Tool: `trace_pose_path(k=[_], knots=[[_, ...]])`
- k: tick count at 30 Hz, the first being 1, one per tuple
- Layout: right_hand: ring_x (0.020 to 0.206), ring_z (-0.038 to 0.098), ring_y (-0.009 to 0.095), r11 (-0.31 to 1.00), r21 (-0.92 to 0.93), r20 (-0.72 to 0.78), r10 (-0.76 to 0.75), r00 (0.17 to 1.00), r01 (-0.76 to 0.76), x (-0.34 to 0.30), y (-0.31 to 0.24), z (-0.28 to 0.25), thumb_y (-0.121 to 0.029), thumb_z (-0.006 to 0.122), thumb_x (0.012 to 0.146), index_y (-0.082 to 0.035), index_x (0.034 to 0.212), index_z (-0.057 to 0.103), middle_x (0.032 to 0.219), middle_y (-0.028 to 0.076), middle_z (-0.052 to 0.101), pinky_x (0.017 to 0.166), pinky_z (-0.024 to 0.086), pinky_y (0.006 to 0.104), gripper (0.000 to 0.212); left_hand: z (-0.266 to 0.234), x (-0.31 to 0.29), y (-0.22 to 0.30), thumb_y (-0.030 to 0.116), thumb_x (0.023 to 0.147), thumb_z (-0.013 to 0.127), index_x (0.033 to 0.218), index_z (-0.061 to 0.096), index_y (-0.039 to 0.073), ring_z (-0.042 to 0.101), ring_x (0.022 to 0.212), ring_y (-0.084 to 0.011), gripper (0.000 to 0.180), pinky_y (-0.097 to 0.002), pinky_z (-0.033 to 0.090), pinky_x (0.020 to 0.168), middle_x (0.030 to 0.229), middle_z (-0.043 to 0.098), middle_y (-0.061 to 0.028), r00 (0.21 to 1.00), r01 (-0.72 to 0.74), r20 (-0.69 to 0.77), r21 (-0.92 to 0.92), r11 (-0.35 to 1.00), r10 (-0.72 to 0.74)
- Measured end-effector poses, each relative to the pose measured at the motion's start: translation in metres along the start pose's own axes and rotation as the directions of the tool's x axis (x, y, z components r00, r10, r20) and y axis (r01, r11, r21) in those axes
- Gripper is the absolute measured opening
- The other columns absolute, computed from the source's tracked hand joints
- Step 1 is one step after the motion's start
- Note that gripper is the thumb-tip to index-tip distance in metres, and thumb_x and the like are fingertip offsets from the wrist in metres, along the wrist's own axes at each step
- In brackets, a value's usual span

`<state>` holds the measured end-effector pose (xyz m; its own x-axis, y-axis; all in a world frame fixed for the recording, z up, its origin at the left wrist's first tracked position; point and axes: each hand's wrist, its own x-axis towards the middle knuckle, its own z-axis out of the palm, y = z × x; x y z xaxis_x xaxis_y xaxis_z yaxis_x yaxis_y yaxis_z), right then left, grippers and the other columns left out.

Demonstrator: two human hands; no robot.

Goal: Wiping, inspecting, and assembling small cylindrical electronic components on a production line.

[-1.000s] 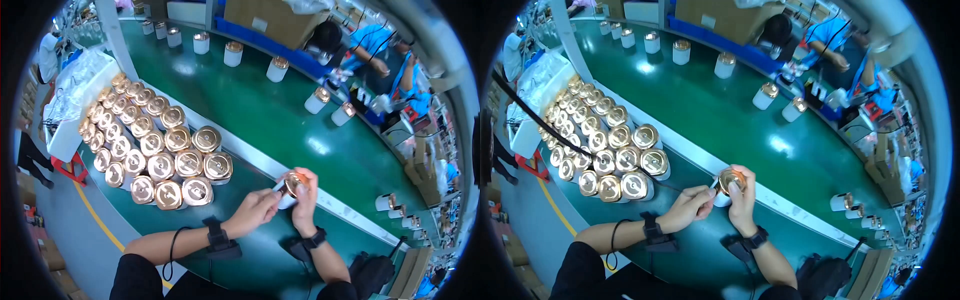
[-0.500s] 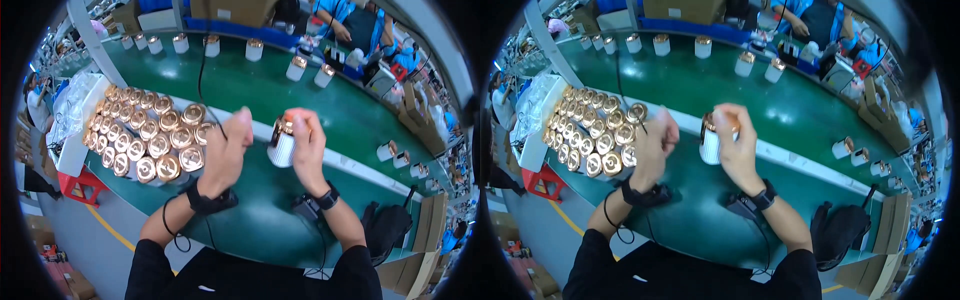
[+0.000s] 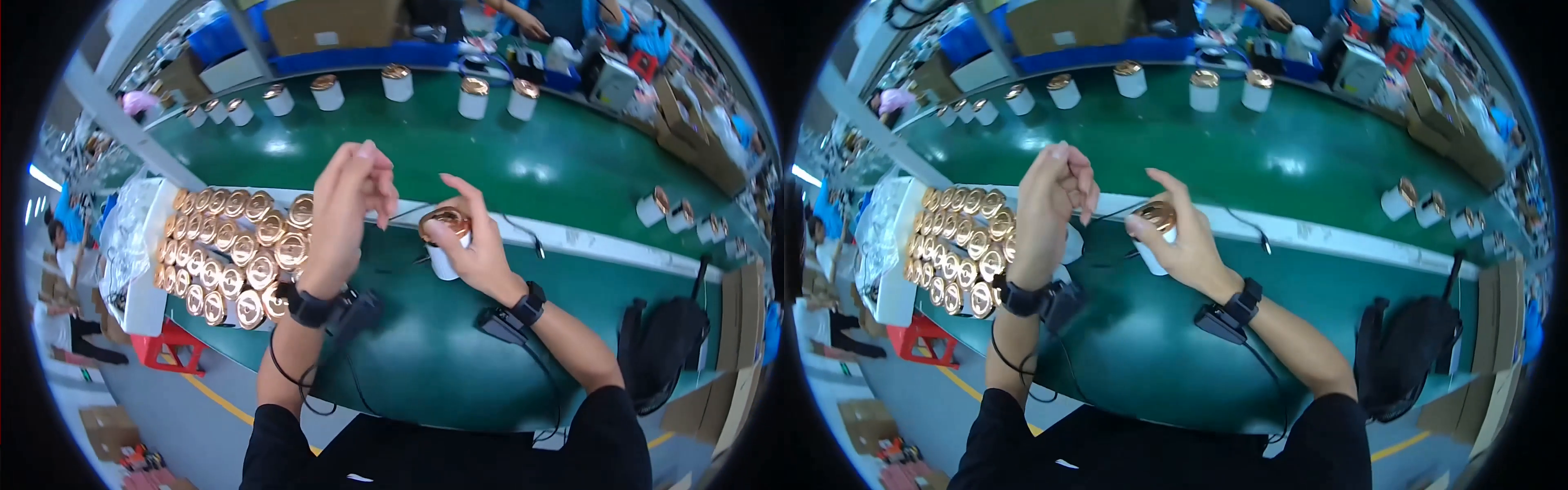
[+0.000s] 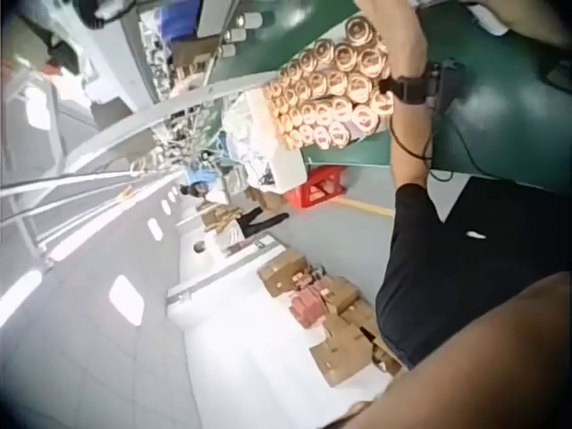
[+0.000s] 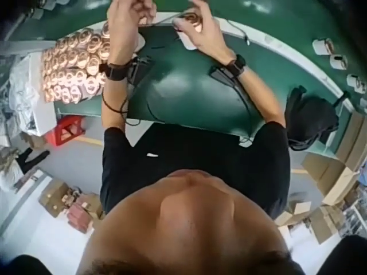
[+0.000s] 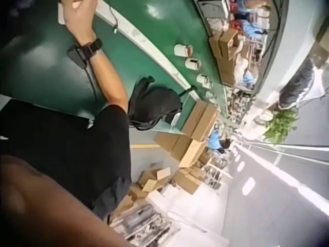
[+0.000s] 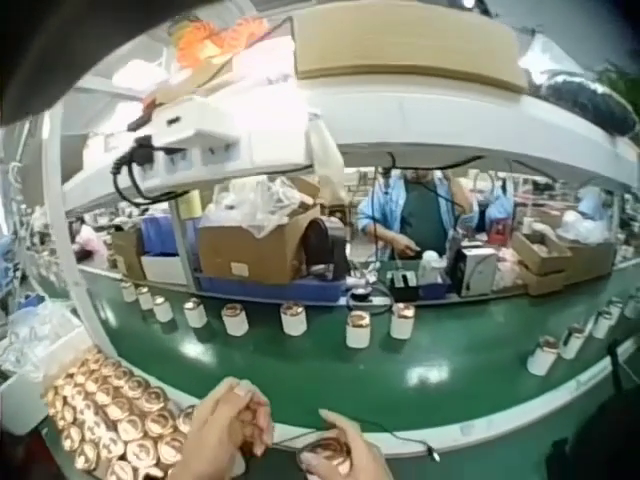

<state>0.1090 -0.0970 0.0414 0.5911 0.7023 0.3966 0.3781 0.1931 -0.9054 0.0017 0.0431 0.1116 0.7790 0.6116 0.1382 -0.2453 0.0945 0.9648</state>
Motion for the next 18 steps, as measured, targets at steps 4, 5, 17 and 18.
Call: trace_pose_path(k=[4,5,17,18], knots=[[0.08,0.064,0.017,0.991,0.055,0.286,0.098,0.953,-0.118,-0.017,0.004,-0.007,-0.022,0.062,0.091,-0.002,0.121,0.051,0.091,0.01,0.065,0.075,0.049,0.0299,0.038,-0.002,0.048,-0.021,0.03,0.096,0.05,0.099,0.055,0.003,0.057,0.076,-0.0177,0.028,-0.0271,0.045,0.061,0.083,0.056,-0.0063,0.929,0.012,0.275,0.647,0.763,-0.248],[0.079,0.065,0.018,0.995,-0.047,0.412,0.099,0.906,-0.087,-0.018,0.008,-0.011,-0.022,0.062,0.091,-0.002,0.119,0.054,0.092,0.01,0.066,0.075,0.049,0.0303,0.036,0.01,0.059,-0.034,0.03,0.096,0.05,0.099,0.055,0.003,0.057,0.076,-0.0177,0.028,-0.0271,0.045,0.061,0.083,0.056,-0.0063,0.918,0.006,0.3,0.646,0.763,-0.261],[0.1,0.062,0.021,0.953,0.192,0.399,0.142,0.906,-0.234,-0.038,0.042,-0.022,-0.024,0.058,0.092,0.003,0.114,0.06,0.105,0.013,0.067,0.089,0.047,0.034,0.034,0.125,0.058,-0.121,0.008,0.079,0.057,0.088,0.056,0.003,0.061,0.084,-0.0275,0.011,-0.0382,0.053,0.065,0.093,0.058,-0.0117,0.223,-0.975,0.968,0.221,-0.032,-0.117],[0.099,0.062,0.02,0.948,0.205,0.399,0.145,0.905,-0.242,-0.037,0.045,-0.023,-0.025,0.058,0.092,0.003,0.113,0.06,0.105,0.013,0.067,0.088,0.047,0.0337,0.035,0.129,0.058,-0.119,0.008,0.079,0.057,0.088,0.055,0.002,0.062,0.085,-0.0271,0.01,-0.0378,0.053,0.065,0.092,0.058,-0.0118,0.183,-0.983,0.972,0.184,-0.007,-0.15]])
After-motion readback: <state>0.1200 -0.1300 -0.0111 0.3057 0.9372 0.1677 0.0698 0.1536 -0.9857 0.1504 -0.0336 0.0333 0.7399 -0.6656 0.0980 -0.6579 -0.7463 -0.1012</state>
